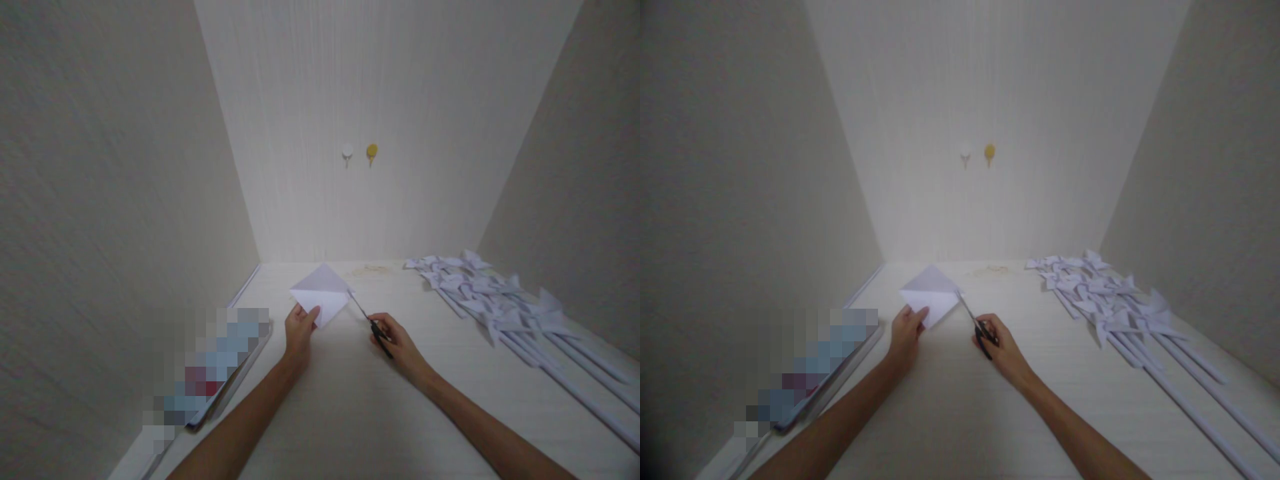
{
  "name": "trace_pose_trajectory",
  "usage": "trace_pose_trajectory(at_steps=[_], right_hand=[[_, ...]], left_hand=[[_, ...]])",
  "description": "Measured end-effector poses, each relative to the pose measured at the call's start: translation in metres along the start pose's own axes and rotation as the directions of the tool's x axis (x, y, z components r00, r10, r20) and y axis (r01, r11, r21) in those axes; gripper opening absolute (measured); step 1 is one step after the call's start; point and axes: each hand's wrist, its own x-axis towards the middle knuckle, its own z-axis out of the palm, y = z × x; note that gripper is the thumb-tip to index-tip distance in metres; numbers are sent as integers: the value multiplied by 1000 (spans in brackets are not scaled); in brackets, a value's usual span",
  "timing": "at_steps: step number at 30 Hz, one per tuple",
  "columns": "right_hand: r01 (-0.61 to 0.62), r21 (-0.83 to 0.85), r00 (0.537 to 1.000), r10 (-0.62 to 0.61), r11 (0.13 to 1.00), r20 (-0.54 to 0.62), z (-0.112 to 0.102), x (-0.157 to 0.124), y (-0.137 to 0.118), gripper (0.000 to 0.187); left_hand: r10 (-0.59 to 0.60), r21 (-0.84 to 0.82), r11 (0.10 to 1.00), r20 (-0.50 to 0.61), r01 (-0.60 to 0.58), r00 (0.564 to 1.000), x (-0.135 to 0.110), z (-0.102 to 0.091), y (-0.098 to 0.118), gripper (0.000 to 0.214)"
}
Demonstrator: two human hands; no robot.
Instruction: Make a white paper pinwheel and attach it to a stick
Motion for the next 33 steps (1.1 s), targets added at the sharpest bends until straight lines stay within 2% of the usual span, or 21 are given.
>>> trace_pose_trajectory(at_steps=[4,9,14,18,20,25,30,33], right_hand=[[15,29,985,-9,999,-170,-3,5,7,36],[-14,134,976,42,991,-212,-3,5,5,43],[-23,156,957,66,988,-283,-3,4,3,48],[20,134,910,38,991,-414,-5,5,5,48],[1,157,906,66,988,-418,-5,5,5,49],[-90,207,946,149,974,-287,-2,4,4,45],[-88,259,913,182,962,-364,0,5,1,49],[-97,311,890,222,945,-398,-1,5,-2,50]], left_hand=[[13,42,999,105,-18,994,-3,2,1,35],[-33,195,981,238,-15,971,-10,6,-2,28],[-135,294,955,297,44,945,-14,8,-6,17],[-139,297,954,302,46,943,-13,7,-6,14],[-132,282,958,302,44,944,-13,7,-6,15],[-187,209,971,342,119,921,-14,7,-6,27],[-185,109,982,380,154,906,-18,8,-6,44],[-176,145,982,438,123,882,-21,9,-8,50]])
